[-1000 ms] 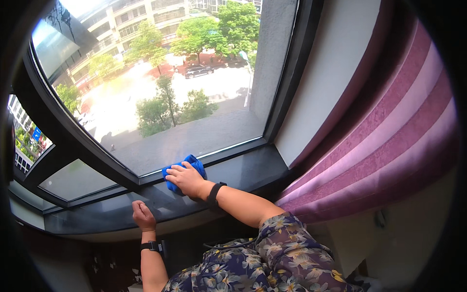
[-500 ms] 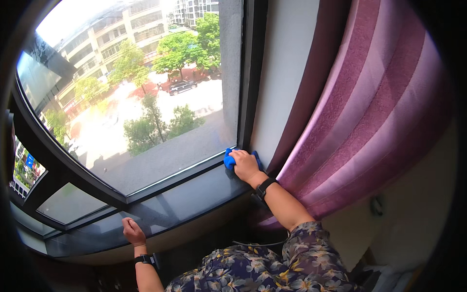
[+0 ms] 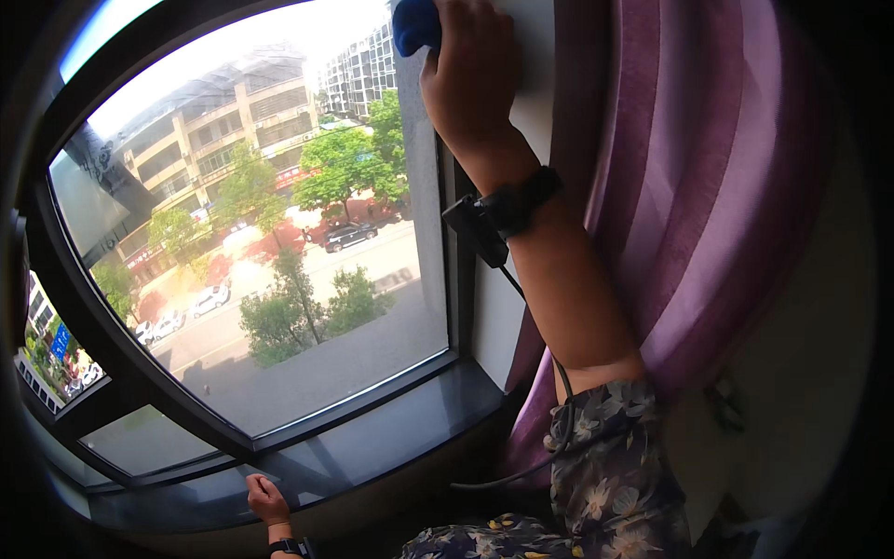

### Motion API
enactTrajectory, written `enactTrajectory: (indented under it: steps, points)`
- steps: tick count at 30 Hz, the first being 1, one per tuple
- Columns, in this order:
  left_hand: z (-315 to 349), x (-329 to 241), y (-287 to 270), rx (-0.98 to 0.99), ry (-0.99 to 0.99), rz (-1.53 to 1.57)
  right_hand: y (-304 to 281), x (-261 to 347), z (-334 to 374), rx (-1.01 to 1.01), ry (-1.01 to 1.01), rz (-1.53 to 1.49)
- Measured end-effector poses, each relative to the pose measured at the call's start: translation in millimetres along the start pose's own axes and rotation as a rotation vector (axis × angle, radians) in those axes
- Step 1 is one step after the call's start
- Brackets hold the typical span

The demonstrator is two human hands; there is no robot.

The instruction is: Clean the wall and window frame using a blue cloth.

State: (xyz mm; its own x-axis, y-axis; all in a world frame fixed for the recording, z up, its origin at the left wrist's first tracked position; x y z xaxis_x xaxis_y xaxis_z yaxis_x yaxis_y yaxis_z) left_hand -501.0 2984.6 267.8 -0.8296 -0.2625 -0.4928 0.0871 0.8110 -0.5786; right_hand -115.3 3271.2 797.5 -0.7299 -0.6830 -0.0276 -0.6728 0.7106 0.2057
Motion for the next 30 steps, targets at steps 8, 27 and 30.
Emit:
enactTrajectory:
  steps: [8,27,30]
  points:
    - [4.2,5.4,0.0,0.021,-0.031,0.019,54.1,-19.9,18.3,0.033,-0.137,0.368]
    - [-3.0,-4.1,-4.1,0.039,-0.001,0.050,-40.3,-13.4,395.8,0.751,0.127,0.321]
    - [-2.2,-5.4,-7.1,0.039,-0.008,0.039,-58.9,-5.5,433.2,0.888,0.131,0.349]
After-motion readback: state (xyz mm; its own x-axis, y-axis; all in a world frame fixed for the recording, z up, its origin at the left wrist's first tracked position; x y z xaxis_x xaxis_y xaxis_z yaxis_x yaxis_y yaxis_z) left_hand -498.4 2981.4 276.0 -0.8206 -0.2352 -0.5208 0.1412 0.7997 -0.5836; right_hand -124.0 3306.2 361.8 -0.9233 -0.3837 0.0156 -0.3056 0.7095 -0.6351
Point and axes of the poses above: each hand's wrist, its own z-axis away from the middle knuckle, its own y-axis out of the palm, x = y × z, the point moved 7 cm from there along -z, towards the middle knuckle, and after that the axes turned 10 degrees about y, right-handed, at the moved point
